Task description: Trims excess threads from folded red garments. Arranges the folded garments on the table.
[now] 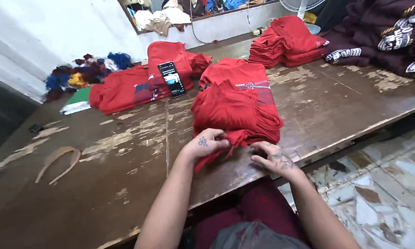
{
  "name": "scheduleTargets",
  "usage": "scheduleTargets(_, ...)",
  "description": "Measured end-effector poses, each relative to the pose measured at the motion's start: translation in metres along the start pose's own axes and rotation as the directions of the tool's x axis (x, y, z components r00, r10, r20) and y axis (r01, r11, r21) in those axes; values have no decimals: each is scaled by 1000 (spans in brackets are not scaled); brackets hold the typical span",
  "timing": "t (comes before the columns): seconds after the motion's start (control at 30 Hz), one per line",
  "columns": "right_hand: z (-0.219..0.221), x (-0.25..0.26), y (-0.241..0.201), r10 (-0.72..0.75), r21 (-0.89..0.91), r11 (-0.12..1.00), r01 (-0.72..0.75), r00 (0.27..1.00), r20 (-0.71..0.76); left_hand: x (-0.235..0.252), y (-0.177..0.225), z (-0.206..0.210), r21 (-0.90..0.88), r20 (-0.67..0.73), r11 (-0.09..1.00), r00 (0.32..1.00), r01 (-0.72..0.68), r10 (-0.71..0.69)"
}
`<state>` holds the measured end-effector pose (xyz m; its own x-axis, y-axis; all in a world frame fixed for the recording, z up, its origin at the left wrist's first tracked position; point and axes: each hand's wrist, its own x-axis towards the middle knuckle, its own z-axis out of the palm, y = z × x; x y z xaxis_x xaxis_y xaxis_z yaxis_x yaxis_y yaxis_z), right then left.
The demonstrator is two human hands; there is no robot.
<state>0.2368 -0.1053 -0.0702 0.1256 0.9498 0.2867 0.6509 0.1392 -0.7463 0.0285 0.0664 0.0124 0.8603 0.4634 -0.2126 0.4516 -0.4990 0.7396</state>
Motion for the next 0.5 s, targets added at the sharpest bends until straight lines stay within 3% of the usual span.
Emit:
scheduleTargets(0.07, -4, -1, 0, 30, 36, 999, -30, 1000, 10, -2, 13, -3, 76, 203, 997, 979, 6, -22)
scheduleTargets(0.1, -7, 1, -1, 42, 49, 998, -44, 999, 29, -4, 17, -3, 85, 213, 996, 977, 5, -23)
scheduleTargets(0.17, -4, 7, -2, 48, 2, 999, -49, 994, 96, -10, 17, 3, 38, 69, 999, 998, 8, -11)
scheduleTargets(0.23, 10, 12, -1, -35, -109, 993, 50, 990, 140, -15, 5, 22, 1, -95, 999, 994, -49, 49)
scheduleTargets(0.4, 27, -6, 1, -269, -65, 961, 268, 963, -15, -41, 2, 67, 319, -4, 942, 994, 103, -107)
scheduleTargets(0.5, 31, -25, -6, -281, -90, 958, 274, 956, -85, -54, -8, 70, 285, -74, 956, 996, 66, -46)
